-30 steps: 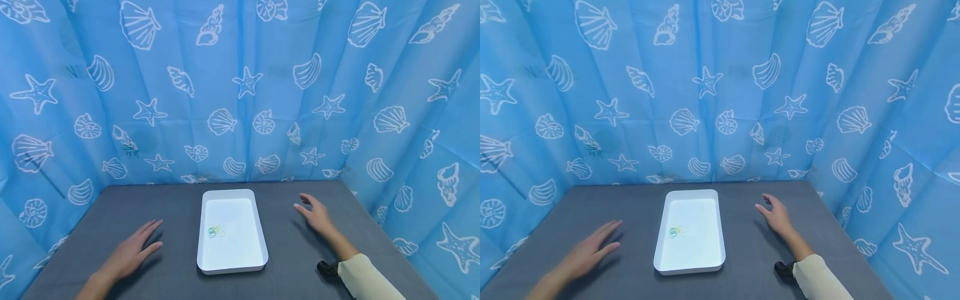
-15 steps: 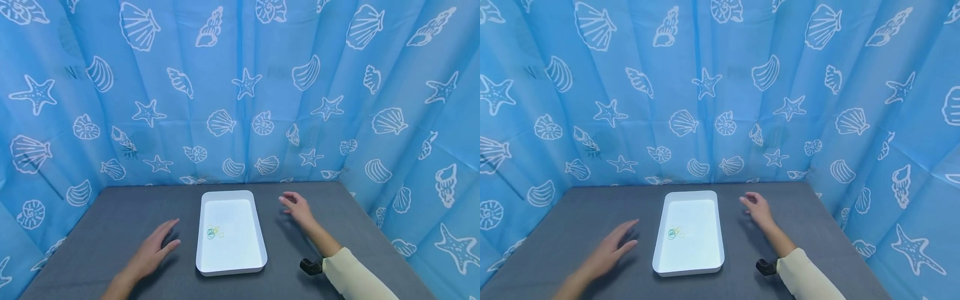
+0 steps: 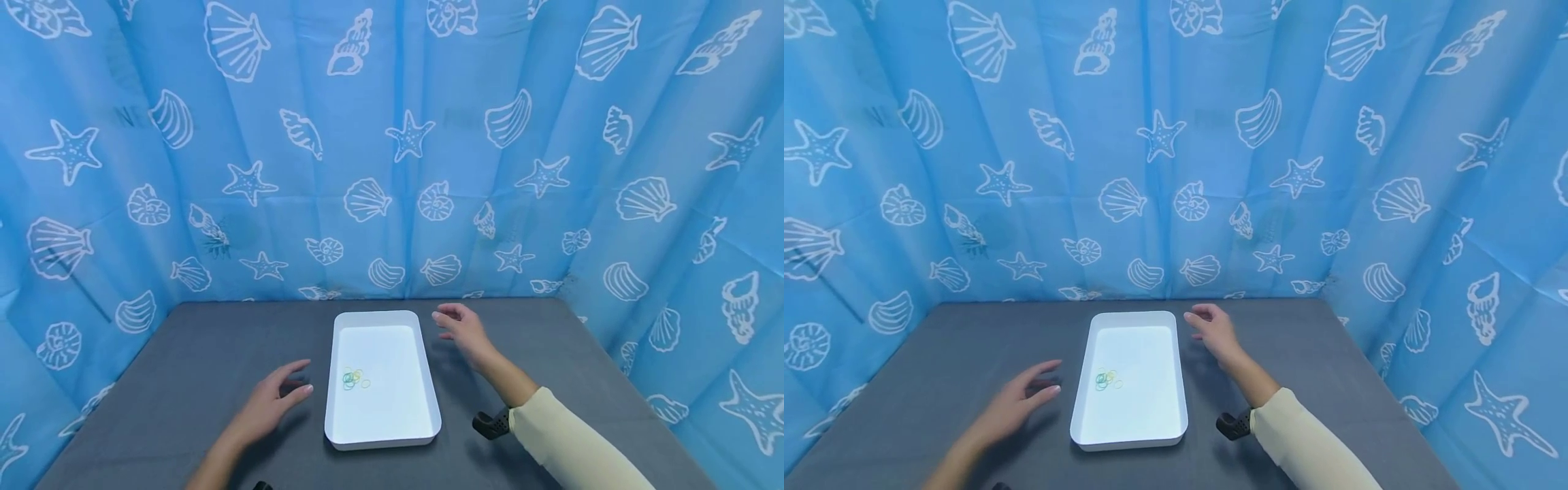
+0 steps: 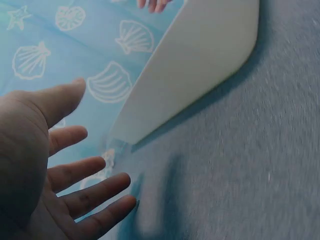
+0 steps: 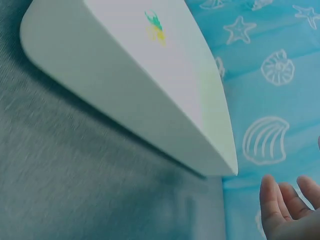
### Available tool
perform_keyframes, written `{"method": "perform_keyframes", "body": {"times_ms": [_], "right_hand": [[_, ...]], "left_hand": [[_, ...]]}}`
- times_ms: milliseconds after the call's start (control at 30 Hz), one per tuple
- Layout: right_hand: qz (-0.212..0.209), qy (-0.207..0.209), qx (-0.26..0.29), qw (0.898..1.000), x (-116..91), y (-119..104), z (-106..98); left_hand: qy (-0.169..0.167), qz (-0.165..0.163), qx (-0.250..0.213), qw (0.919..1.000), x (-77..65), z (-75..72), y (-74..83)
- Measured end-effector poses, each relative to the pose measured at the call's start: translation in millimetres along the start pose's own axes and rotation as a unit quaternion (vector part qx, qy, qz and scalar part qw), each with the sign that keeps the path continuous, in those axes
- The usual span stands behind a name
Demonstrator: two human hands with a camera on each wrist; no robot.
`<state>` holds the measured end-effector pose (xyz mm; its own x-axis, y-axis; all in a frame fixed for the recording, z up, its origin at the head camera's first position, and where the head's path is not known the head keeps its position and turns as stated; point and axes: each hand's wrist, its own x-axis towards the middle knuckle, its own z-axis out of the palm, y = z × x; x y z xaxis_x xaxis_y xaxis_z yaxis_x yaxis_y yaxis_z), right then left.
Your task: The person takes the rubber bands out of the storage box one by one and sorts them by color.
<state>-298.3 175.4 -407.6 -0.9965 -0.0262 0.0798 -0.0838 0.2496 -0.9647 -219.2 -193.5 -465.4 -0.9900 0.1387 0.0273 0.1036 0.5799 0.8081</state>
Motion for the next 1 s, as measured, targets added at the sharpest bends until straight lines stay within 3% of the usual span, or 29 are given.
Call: {"method": "perform_keyframes", "body": {"times_ms": [267,400,833,1000], "right_hand": [[0.013,-0.027,0.011,0.999,9,-10,24],[0.028,-0.05,-0.01,0.998,14,-15,36],[0.024,-0.122,-0.116,0.985,16,-19,69],[0.019,-0.157,-0.144,0.977,17,-12,78]], "left_hand": [[0.02,-0.02,-0.068,0.9973,4.2,14.4,6.6],[0.024,-0.021,-0.108,0.9936,8.2,22.1,7.7],[0.024,-0.035,-0.107,0.9934,11.7,33.0,6.0],[0.002,-0.032,-0.133,0.9905,11.0,32.2,8.2]]}}
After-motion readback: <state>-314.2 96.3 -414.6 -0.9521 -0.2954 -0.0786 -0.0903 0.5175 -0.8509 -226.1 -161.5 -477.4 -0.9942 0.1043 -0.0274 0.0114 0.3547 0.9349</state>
